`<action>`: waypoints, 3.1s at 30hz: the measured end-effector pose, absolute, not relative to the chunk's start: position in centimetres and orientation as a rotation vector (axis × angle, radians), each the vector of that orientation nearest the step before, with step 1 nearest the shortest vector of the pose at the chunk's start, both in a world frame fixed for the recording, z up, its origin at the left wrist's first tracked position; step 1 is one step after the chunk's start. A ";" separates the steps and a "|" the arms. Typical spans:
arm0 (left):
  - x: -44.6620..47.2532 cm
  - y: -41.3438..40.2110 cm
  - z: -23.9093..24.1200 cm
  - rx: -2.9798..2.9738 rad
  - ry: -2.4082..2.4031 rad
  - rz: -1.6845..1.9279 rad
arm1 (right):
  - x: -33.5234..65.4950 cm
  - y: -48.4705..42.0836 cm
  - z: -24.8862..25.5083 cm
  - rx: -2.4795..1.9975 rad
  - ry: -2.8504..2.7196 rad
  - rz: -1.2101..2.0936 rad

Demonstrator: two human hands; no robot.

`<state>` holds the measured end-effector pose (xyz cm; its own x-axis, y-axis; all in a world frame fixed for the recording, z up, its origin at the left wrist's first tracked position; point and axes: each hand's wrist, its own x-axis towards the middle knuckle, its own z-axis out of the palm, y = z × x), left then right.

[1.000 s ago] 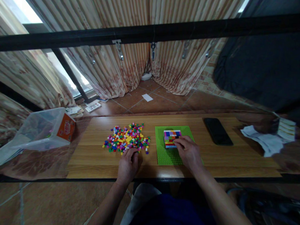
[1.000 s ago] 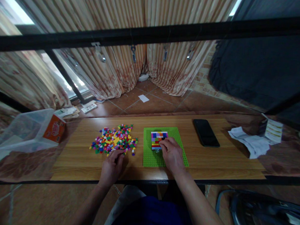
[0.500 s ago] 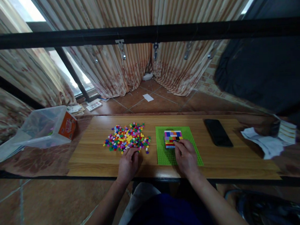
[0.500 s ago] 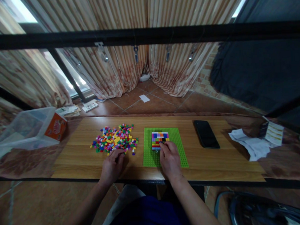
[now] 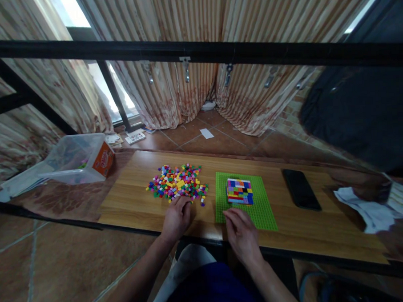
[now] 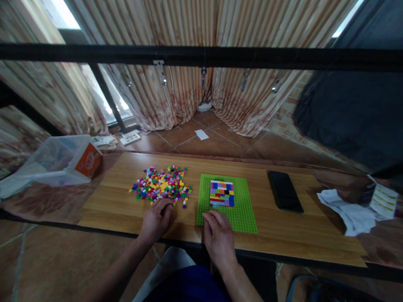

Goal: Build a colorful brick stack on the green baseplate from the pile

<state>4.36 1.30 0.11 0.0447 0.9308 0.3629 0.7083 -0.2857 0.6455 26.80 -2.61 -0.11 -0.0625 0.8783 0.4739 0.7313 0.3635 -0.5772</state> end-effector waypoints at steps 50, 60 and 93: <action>4.7 1.0 -0.3 2.083 1.600 1.146 | 21.7 6.3 -0.3 -1.551 -2.073 0.341; 4.7 1.0 -0.2 2.055 1.600 1.139 | 21.4 5.2 1.1 -1.516 -1.987 0.402; 4.6 1.0 0.1 2.060 1.642 1.097 | 28.8 -0.1 2.3 -1.623 -1.586 0.621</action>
<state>4.61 1.03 0.10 0.0619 0.9229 0.3799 0.7043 -0.3101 0.6386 28.85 -0.09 2.35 0.1064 0.9800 0.1680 0.6056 0.0702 -0.7926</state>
